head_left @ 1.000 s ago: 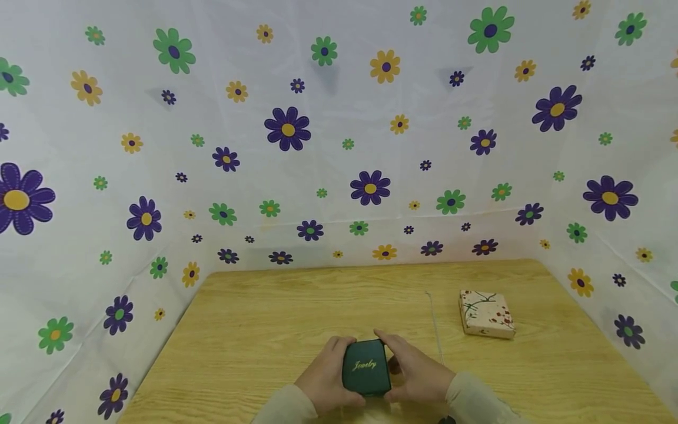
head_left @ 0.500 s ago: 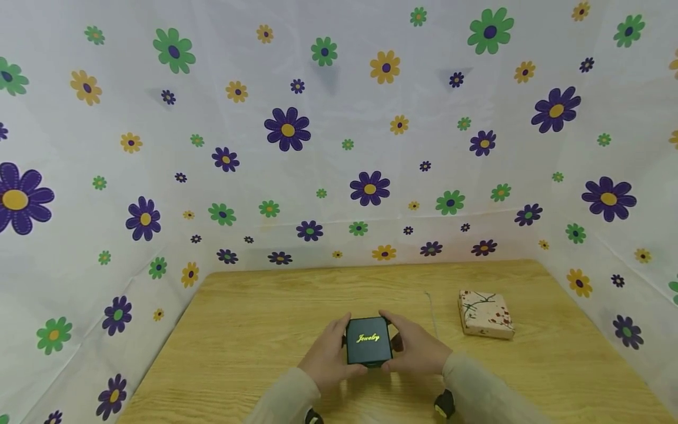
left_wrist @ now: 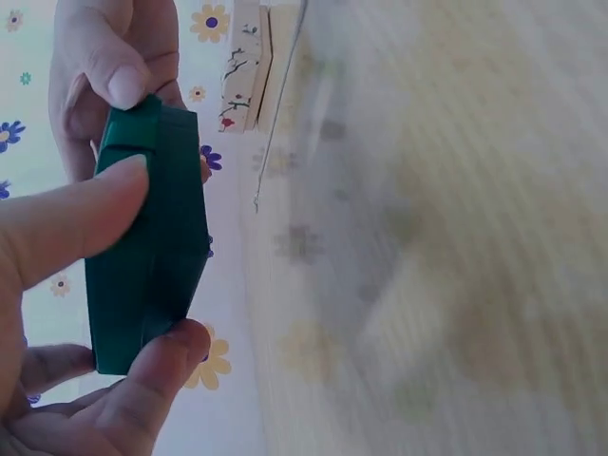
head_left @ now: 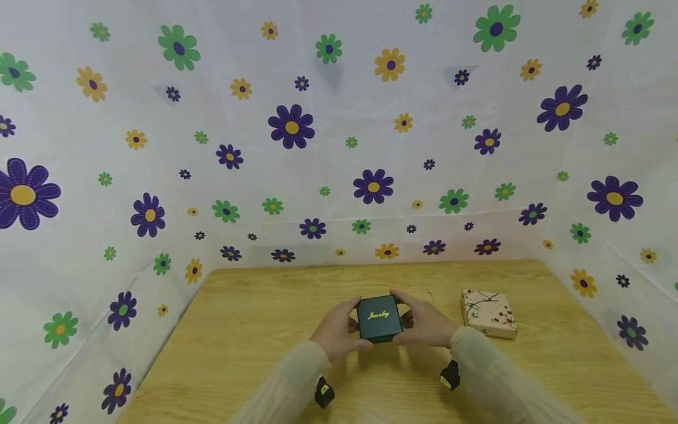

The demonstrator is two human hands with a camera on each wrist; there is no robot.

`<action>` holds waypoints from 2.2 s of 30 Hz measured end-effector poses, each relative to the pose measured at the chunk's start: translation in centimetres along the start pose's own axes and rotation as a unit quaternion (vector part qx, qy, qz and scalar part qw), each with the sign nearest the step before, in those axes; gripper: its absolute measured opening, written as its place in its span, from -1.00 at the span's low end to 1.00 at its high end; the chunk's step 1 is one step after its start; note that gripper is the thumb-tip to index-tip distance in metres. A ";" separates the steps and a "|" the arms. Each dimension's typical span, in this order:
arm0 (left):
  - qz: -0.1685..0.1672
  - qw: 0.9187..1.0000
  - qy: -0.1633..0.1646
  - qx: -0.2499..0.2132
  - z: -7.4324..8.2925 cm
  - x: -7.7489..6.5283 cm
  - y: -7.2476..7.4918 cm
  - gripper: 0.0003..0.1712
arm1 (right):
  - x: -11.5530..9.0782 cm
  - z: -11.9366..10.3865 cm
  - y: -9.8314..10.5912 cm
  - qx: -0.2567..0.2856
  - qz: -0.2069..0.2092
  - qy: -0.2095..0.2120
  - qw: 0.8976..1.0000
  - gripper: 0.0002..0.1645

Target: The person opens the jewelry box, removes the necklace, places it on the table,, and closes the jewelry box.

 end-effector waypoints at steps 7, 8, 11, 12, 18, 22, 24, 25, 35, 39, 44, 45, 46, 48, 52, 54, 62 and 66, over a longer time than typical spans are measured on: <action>-0.008 1.000 0.015 -0.012 0.3 2.1 -0.2 0.02 | 1.3 -0.1 1.9 -0.027 0.005 -0.003 1.000 0.20; -0.009 1.000 0.015 -0.013 0.3 2.3 -0.3 0.02 | 1.5 -0.1 2.0 -0.029 0.003 -0.002 1.000 0.20; -0.010 1.000 0.015 -0.022 0.5 2.9 -0.6 0.01 | 1.9 0.3 2.6 -0.034 -0.002 -0.011 0.999 0.21; -0.010 1.000 0.014 -0.025 0.6 3.0 -0.8 0.02 | 2.1 0.4 2.8 -0.033 -0.004 -0.014 0.999 0.21; -0.009 0.999 0.027 -0.023 0.7 4.2 -2.0 0.08 | 2.6 1.9 3.7 -0.039 -0.005 -0.036 0.999 0.21; -0.018 0.999 0.045 -0.013 0.3 5.3 -2.9 0.13 | 3.1 2.2 4.3 -0.056 -0.010 -0.045 0.997 0.23; -0.023 0.998 0.056 -0.012 0.3 5.9 -3.3 0.14 | 3.4 2.3 4.6 -0.070 -0.013 -0.045 0.996 0.22; -0.025 0.998 0.061 -0.011 0.3 6.1 -3.4 0.15 | 3.5 2.4 4.7 -0.078 -0.015 -0.044 0.996 0.22; -0.034 0.997 0.051 0.040 0.8 8.3 -5.3 0.08 | 5.0 5.2 6.3 -0.178 -0.026 -0.068 0.981 0.25; -0.035 0.996 0.055 0.057 0.6 8.9 -6.0 0.08 | 5.6 6.1 6.7 -0.196 -0.033 -0.061 0.978 0.28; -0.039 0.995 0.060 0.066 0.1 9.4 -6.8 0.07 | 5.8 6.6 6.7 -0.206 -0.042 -0.060 0.976 0.30; -0.041 0.995 0.061 0.064 0.0 9.4 -6.9 0.08 | 5.8 6.7 6.7 -0.204 -0.042 -0.061 0.976 0.30; -0.043 0.995 0.059 0.066 -0.1 9.5 -7.1 0.08 | 5.7 6.8 6.7 -0.204 -0.042 -0.059 0.976 0.29; -0.046 0.995 0.055 0.071 -0.3 9.7 -7.4 0.09 | 5.6 6.8 6.6 -0.202 -0.041 -0.054 0.977 0.28; -0.042 0.994 0.039 0.097 -0.8 10.3 -7.7 0.08 | 5.7 6.8 6.5 -0.204 -0.041 -0.048 0.977 0.24; -0.039 0.993 0.034 0.106 -1.1 10.6 -7.8 0.07 | 5.9 6.8 6.3 -0.205 -0.041 -0.050 0.977 0.23; -0.040 0.986 0.021 0.162 -1.4 10.8 -8.1 0.02 | 5.7 7.7 6.3 -0.215 -0.031 -0.080 0.973 0.26; -0.040 0.975 0.006 0.218 -1.1 10.8 -8.0 0.03 | 5.6 8.2 6.3 -0.227 -0.027 -0.093 0.969 0.26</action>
Point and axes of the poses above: each hand's wrist, its own x-axis towards the middle knuckle, its own y-axis out of the back of the hand, z = x × y, the point moved 7 cm from there along x, towards the middle knuckle, and after that the axes turned 13 degrees about z, right-handed, at the moved point
